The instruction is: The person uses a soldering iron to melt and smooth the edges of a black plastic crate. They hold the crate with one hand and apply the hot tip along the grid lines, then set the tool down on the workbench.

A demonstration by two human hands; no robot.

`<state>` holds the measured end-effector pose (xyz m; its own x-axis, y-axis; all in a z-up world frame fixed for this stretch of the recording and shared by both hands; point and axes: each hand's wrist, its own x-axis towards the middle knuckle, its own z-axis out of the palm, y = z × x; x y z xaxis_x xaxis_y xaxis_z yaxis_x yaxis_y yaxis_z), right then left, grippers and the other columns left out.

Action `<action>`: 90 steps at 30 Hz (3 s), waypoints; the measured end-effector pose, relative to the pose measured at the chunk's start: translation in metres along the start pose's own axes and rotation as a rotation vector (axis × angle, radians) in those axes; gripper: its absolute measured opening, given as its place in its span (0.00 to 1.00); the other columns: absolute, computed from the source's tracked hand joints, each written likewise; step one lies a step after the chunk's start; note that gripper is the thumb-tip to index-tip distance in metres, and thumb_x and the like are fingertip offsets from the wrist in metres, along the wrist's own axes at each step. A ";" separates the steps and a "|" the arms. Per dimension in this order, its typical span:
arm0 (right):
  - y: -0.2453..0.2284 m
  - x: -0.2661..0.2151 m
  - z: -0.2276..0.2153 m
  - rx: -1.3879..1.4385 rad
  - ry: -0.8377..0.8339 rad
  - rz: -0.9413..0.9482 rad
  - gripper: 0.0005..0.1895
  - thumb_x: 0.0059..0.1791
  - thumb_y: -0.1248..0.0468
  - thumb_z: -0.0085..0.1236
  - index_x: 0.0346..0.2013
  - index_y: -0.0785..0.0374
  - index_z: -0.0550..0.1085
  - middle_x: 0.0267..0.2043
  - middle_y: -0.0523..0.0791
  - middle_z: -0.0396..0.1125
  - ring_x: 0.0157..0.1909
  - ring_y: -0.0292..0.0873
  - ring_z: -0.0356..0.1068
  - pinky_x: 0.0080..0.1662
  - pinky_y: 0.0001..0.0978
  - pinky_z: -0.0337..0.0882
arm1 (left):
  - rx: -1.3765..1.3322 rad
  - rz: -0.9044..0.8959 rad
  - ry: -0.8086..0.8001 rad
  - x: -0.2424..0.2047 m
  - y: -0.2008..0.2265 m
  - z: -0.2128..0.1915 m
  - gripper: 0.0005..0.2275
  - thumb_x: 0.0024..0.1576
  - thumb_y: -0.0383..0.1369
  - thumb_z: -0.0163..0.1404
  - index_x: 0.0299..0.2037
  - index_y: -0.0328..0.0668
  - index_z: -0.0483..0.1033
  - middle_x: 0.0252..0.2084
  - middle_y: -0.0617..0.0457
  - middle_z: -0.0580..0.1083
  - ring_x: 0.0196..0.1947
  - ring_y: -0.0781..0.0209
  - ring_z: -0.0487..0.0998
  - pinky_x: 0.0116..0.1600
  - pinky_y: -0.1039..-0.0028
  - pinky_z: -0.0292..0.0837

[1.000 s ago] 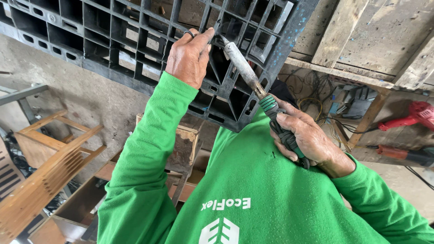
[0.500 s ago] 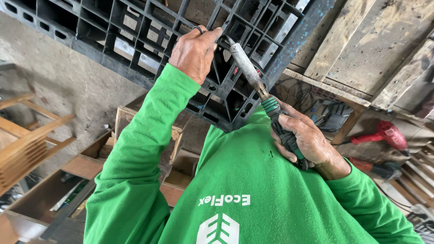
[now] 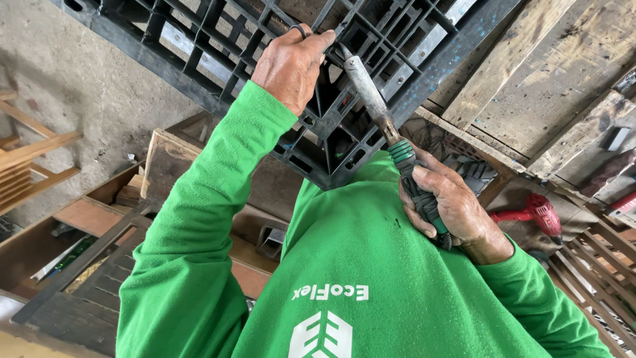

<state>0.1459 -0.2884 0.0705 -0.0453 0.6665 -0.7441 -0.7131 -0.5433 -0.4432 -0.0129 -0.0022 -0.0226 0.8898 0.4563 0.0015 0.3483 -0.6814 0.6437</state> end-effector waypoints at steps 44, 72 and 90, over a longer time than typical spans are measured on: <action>0.071 0.009 0.095 0.115 0.310 -0.202 0.37 0.51 0.56 0.44 0.76 0.61 0.55 0.26 0.46 0.62 0.13 0.35 0.55 0.16 0.26 0.57 | -0.530 0.283 0.030 0.017 -0.060 -0.008 0.10 0.61 0.30 0.66 0.51 0.43 0.85 0.44 0.56 0.73 0.44 0.64 0.77 0.50 0.76 0.81; 0.112 0.038 0.176 0.232 0.424 -0.358 0.34 0.54 0.58 0.38 0.77 0.58 0.54 0.28 0.45 0.63 0.14 0.35 0.56 0.18 0.25 0.58 | -0.381 0.439 0.066 0.019 -0.066 -0.010 0.11 0.56 0.25 0.65 0.48 0.45 0.84 0.41 0.58 0.74 0.44 0.60 0.76 0.48 0.71 0.77; 0.107 0.035 0.148 0.104 0.475 -0.219 0.35 0.52 0.55 0.47 0.75 0.55 0.59 0.27 0.43 0.64 0.16 0.35 0.61 0.19 0.25 0.59 | -0.313 0.405 0.092 0.013 -0.061 -0.007 0.09 0.59 0.29 0.63 0.49 0.47 0.83 0.42 0.59 0.74 0.45 0.58 0.74 0.49 0.70 0.77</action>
<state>-0.0349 -0.2477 0.0711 0.4174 0.4411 -0.7945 -0.7367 -0.3477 -0.5800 -0.0246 0.0496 -0.0567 0.9007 0.2493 0.3557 -0.1357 -0.6164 0.7757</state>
